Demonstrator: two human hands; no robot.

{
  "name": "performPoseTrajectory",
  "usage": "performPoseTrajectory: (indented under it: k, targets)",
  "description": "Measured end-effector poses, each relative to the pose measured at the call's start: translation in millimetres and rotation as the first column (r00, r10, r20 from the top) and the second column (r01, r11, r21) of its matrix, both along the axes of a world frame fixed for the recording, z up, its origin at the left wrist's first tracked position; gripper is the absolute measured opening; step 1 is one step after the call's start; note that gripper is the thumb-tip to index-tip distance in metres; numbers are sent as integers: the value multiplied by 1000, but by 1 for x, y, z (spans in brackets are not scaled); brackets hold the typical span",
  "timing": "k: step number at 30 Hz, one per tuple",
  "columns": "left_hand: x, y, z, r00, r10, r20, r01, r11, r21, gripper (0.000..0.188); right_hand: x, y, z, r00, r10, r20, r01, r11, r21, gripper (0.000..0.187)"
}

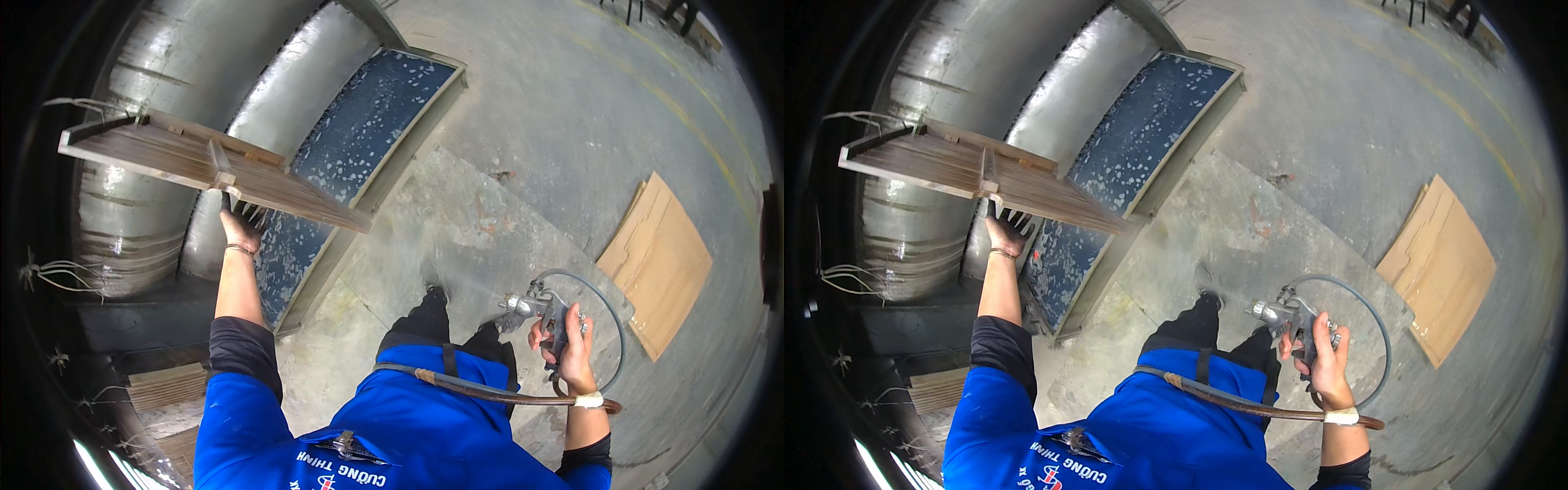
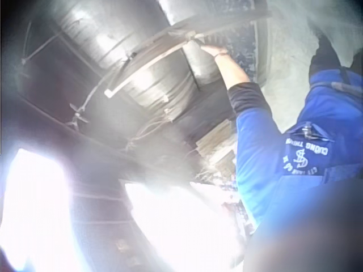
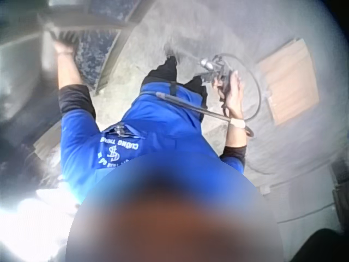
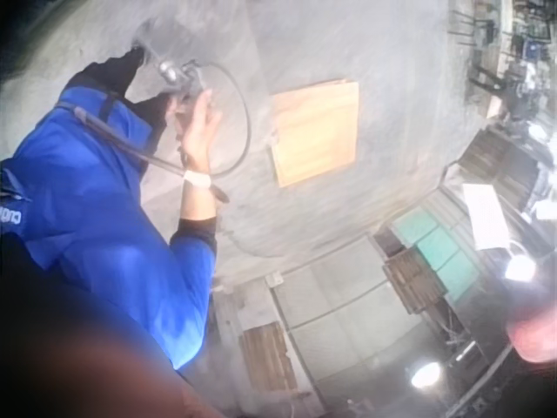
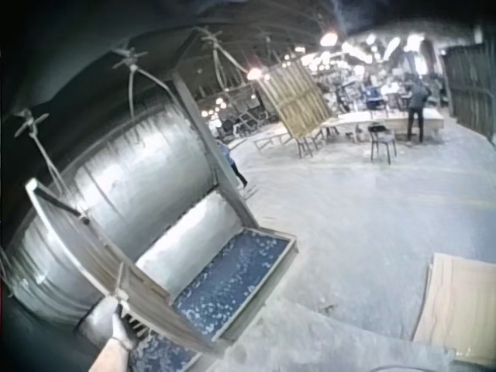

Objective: The person uses a spray gun to apply a coating to hanging wooden slatted panels in a factory. They repeatedly pick up each panel, spray both sides, and return it to the hanging rack, working through multiple units in sequence.

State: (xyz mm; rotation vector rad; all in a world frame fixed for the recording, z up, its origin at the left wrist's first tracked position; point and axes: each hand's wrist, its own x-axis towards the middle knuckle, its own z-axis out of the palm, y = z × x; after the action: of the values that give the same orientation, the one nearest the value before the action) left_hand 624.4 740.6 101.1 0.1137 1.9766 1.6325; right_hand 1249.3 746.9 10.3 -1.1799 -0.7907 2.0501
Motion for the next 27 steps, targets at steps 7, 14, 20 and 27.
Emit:
performPoseTrajectory:
  k: [7, 14, 20, 27]
  targets:
    - [-113, -12, -31, 992, -116, 52, 121, 988, -98, 103, -98, 15, 71, 996, 74, -54, -58, 965, 256, 68]
    - [-220, -7, -72, 997, -38, 60, 41, 999, -35, 89, -212, 44, 127, 953, 226, -199, -88, 841, 534, 58]
    - [-280, 21, -56, 965, -159, 207, 129, 980, 152, 85, -330, 51, 165, 939, 81, -334, 142, 792, 593, 87]
    - [-317, 55, -40, 942, -163, 292, 60, 942, 331, 90, -407, 63, 215, 893, 116, -434, 255, 665, 702, 99]
